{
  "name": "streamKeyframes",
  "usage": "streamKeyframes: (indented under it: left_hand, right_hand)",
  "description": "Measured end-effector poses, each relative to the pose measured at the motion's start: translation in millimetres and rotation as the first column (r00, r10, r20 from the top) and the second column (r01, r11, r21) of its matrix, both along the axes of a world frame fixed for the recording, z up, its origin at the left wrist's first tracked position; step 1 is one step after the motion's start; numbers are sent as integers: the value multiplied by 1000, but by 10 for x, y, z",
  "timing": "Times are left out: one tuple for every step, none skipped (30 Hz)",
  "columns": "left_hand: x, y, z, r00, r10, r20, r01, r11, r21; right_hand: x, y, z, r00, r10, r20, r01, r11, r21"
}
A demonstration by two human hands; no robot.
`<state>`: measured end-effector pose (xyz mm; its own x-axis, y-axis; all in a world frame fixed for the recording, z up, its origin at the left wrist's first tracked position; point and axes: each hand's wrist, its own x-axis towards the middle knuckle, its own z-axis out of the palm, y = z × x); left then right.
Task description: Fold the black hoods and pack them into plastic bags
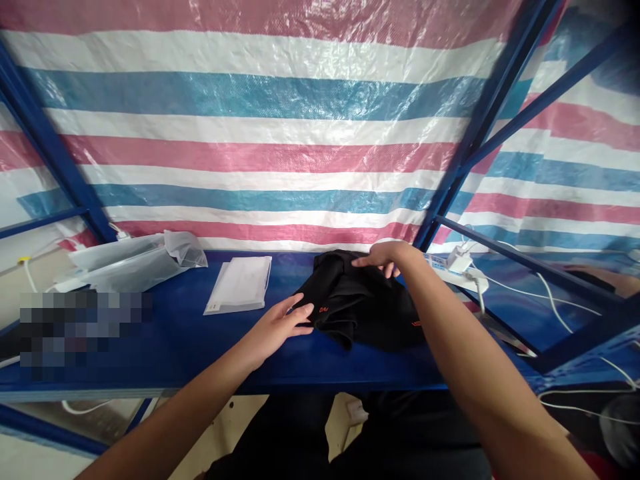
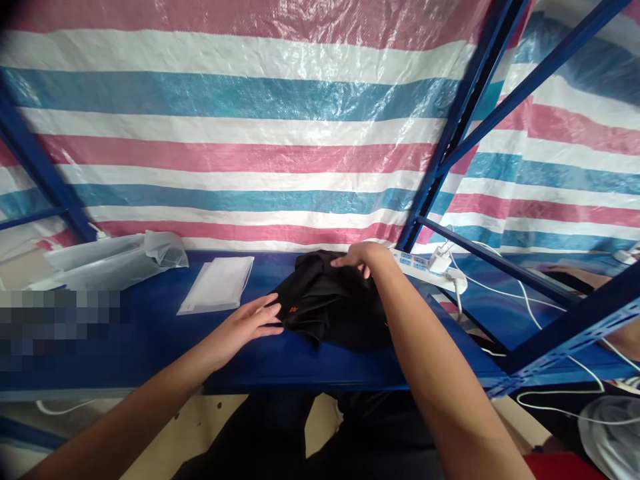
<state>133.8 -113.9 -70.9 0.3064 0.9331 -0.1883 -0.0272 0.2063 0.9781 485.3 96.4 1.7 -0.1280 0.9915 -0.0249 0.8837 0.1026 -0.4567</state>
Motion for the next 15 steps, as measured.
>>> streamKeyframes:
  left_hand:
    - [1, 10, -26, 998, 30, 53, -30, 1000, -10]
    - [7, 14, -47, 993, 50, 105, -48, 999, -19]
    - [17, 10, -61, 985, 65, 159, -60, 998, -32]
    - [32, -5, -64, 974, 76, 213, -67, 996, -51]
    - [51, -31, -57, 960, 88, 265, -70, 995, -74]
    - [75, -68, -42, 944, 103, 313, -77, 992, -96]
    - [101, -112, -23, 929, 116, 352, -80, 990, -115]
    - [127, -161, -4, 917, 122, 380, -78, 988, -130]
    - [151, -211, 11, 910, 118, 397, -67, 988, -141]
    - [171, -256, 20, 910, 105, 402, -50, 988, -144]
    - [183, -294, 20, 916, 83, 392, -28, 989, -146]
    - [187, -322, 14, 928, 55, 369, -2, 990, -143]
    - [180, -337, 2, 942, 30, 335, 17, 990, -136]
    - [165, -341, -12, 956, 12, 293, 26, 992, -125]
    - [143, -334, -24, 970, 2, 243, 26, 993, -112]
  right_hand:
    - [83, -29, -46, 1000, -5, -19, 4, 998, -66]
    - [154, -45, -76, 1000, -3, -8, 2, 991, -130]
    - [212, -46, -86, 1000, 10, 13, -7, 983, -181]
    - [257, -32, -77, 999, 30, 20, -25, 978, -207]
    - [288, -4, -48, 999, 50, 11, -46, 977, -208]
    - [306, 35, -3, 998, 64, -6, -64, 981, -181]
    - [311, 80, 53, 997, 71, -20, -73, 989, -126]
    - [304, 129, 111, 997, 70, -21, -71, 996, -49]
    - [285, 177, 165, 998, 57, -9, -57, 997, 46]
    - [256, 220, 207, 999, 38, 12, -39, 988, 149]
    - [218, 255, 232, 999, 13, 43, -23, 971, 238]
    - [175, 280, 239, 997, -10, 81, -15, 954, 301]
    - [133, 296, 226, 992, -31, 120, -11, 942, 335]
    - [95, 301, 198, 985, -54, 162, -5, 939, 345]
    - [65, 298, 158, 975, -80, 205, 7, 941, 337]
